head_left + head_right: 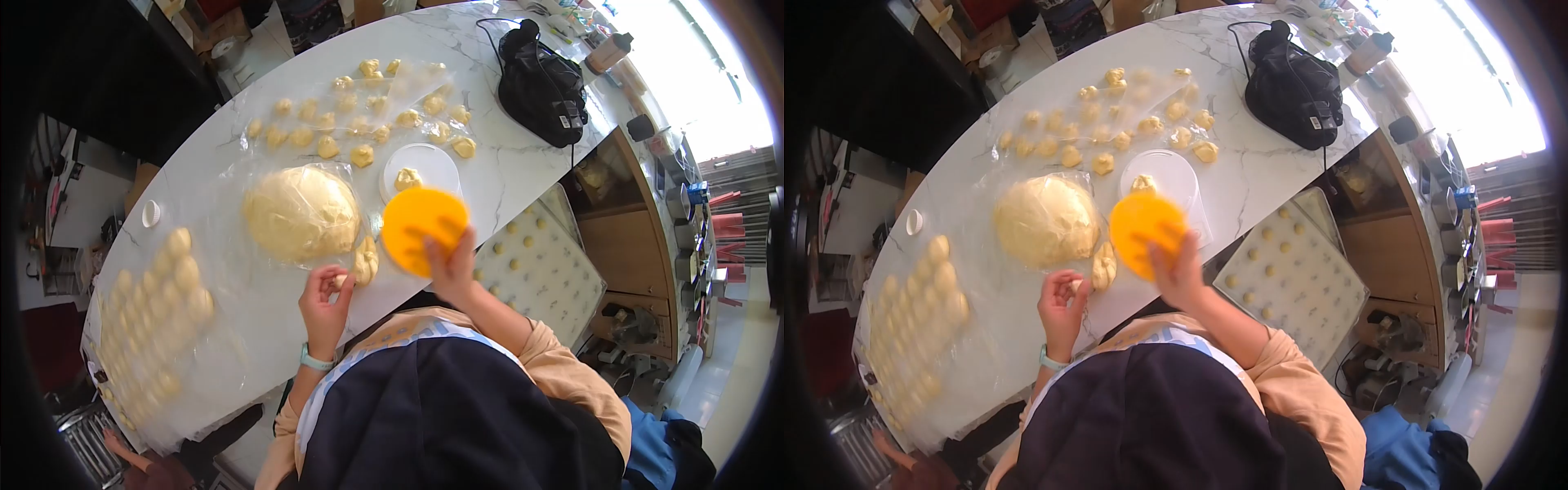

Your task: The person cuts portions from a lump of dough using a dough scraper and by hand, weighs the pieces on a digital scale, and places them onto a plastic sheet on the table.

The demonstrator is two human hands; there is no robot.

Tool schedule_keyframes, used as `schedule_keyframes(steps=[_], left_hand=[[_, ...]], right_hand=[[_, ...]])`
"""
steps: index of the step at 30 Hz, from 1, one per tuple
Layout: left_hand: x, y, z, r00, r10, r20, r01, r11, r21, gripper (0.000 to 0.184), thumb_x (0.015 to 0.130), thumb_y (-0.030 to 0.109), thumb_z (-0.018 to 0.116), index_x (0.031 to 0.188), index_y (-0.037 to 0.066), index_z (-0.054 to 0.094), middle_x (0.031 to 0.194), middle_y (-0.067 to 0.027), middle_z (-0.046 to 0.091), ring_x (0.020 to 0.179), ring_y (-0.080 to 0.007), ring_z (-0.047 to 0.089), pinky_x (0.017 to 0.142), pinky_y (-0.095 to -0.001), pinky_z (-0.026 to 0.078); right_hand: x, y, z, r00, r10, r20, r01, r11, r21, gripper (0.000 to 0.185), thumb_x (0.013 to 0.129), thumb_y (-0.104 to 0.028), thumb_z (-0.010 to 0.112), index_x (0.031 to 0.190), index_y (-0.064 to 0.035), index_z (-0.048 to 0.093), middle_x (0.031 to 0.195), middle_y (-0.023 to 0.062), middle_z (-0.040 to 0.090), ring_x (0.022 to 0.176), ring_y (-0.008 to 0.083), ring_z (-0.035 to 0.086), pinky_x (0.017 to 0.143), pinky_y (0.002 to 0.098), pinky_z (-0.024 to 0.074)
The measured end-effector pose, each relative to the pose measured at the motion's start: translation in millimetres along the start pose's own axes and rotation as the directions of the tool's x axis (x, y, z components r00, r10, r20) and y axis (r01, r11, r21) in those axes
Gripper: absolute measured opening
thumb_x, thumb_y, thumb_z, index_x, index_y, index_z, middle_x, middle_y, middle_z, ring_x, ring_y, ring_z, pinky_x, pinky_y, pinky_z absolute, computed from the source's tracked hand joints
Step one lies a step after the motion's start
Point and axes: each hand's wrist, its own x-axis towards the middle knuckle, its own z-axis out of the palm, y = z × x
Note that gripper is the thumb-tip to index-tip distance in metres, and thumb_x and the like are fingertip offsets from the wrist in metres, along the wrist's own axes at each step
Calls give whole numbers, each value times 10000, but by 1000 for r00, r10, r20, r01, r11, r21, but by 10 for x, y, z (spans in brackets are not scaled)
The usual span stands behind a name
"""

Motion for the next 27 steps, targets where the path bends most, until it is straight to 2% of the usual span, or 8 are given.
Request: schedule_keyframes(steps=[4,9,10,14,21,22,25,27], left_hand=[[125,9,253,943,92,320,-174,955,240,148,821,14,673,963,21,634,1008,-60,626,843,-132,616,709,-238,495],[116,-81,684,682,408,607,-691,632,351,228,811,47,649,1034,5,632,1012,-104,640,947,-269,603,835,-343,478],[101,-135,646,674,385,630,-704,592,391,217,808,56,639,1021,18,628,1029,-111,635,1013,-309,562,879,-385,445],[44,-319,480,730,388,562,-654,633,414,185,788,63,654,968,36,620,990,-114,620,959,-299,564,823,-386,443],[61,-307,532,765,433,477,-638,610,470,180,755,81,684,916,43,614,868,-101,604,859,-309,568,782,-400,430],[64,-318,539,765,435,476,-640,600,480,172,756,82,684,909,45,615,865,-100,605,856,-311,567,781,-403,429],[76,-302,508,788,396,471,-601,658,453,136,762,65,675,881,39,616,855,-104,617,827,-304,584,744,-391,453],[64,-248,512,860,361,361,-494,767,409,116,781,75,677,867,24,619,853,-100,634,792,-262,605,707,-358,470]], right_hand=[[285,30,-310,975,-13,-221,-32,979,-200,321,942,-51,492,1227,-37,344,1092,103,549,946,166,574,796,292,487],[360,-137,-466,977,184,-110,-185,983,1,337,939,-81,512,1232,-34,353,1088,103,565,958,166,579,799,297,485],[366,-202,-486,969,242,-56,-241,970,27,349,936,-90,519,1236,-30,351,1076,108,575,947,168,585,793,300,486],[340,-384,-418,929,301,215,-230,925,-302,395,902,-127,517,1238,-16,341,843,244,631,718,423,624,638,432,501],[387,-476,-119,667,540,514,-128,762,-635,432,909,-182,487,1263,1,322,844,242,615,715,415,605,625,454,487],[288,-424,-36,690,535,487,-80,725,-684,434,897,-147,512,1260,-6,321,854,245,616,699,424,609,602,458,499],[-297,-22,11,944,161,288,-10,886,-463,453,878,-96,546,1261,-14,320,869,259,610,692,440,609,586,455,511],[-373,58,-107,984,68,165,-15,952,-305,392,904,-72,529,1234,7,332,898,232,628,691,392,647,599,435,523]])
